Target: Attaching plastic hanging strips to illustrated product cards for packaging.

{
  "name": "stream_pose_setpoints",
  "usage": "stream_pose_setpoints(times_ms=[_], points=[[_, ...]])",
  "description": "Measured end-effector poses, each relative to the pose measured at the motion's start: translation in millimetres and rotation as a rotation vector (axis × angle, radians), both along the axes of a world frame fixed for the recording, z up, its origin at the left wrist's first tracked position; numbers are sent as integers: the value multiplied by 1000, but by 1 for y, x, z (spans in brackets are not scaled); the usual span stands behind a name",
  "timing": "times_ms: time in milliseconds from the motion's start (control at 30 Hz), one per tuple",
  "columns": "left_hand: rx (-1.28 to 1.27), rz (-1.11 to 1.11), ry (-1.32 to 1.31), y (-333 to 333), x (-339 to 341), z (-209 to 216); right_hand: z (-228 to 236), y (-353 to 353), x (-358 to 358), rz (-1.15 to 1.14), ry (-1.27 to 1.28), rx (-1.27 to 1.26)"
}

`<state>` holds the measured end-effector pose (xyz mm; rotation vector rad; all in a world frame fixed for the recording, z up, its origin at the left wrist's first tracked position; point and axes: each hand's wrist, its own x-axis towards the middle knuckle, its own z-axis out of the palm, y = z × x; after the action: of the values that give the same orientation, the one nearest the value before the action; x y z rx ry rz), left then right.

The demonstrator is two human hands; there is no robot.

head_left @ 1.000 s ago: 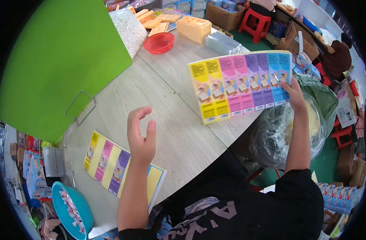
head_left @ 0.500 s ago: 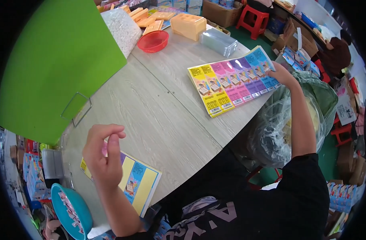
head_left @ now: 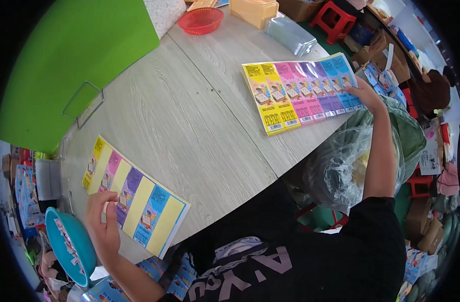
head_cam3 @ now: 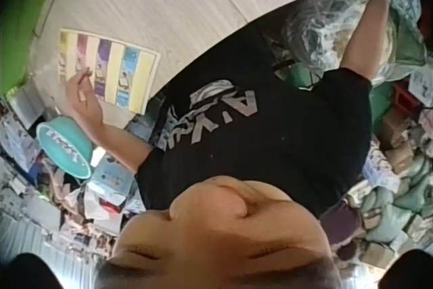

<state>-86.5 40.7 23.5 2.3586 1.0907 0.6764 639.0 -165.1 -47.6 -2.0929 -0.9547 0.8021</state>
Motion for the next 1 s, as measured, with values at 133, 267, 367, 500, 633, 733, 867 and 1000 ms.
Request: stream_pose_setpoints(times_ms=[133, 267, 367, 500, 633, 733, 867, 1000], points=[[147, 157, 219, -3, -27, -31, 1, -1, -6, 30, -33, 4], [322, 371, 396, -5, -56, -61, -3, -5, 3, 92, -24, 8], [352, 392, 400, -8, -65, -66, -5, 0, 7, 69, -14, -23], [209, 411, 388, -11, -56, -62, -9, 0, 26, 137, -212, -77], [146, 362, 354, -27, -31, -59, -14, -10, 45, 145, -283, -67], [56, 264, 351, -49, -17, -53, -31, -16, 80, 149, -328, -112], [137, 224, 296, -57, -15, -49, -30, -12, 68, 122, -911, -181], [181, 326, 283, -55, -22, -58, 14, 22, -16, 93, -1019, -119]])
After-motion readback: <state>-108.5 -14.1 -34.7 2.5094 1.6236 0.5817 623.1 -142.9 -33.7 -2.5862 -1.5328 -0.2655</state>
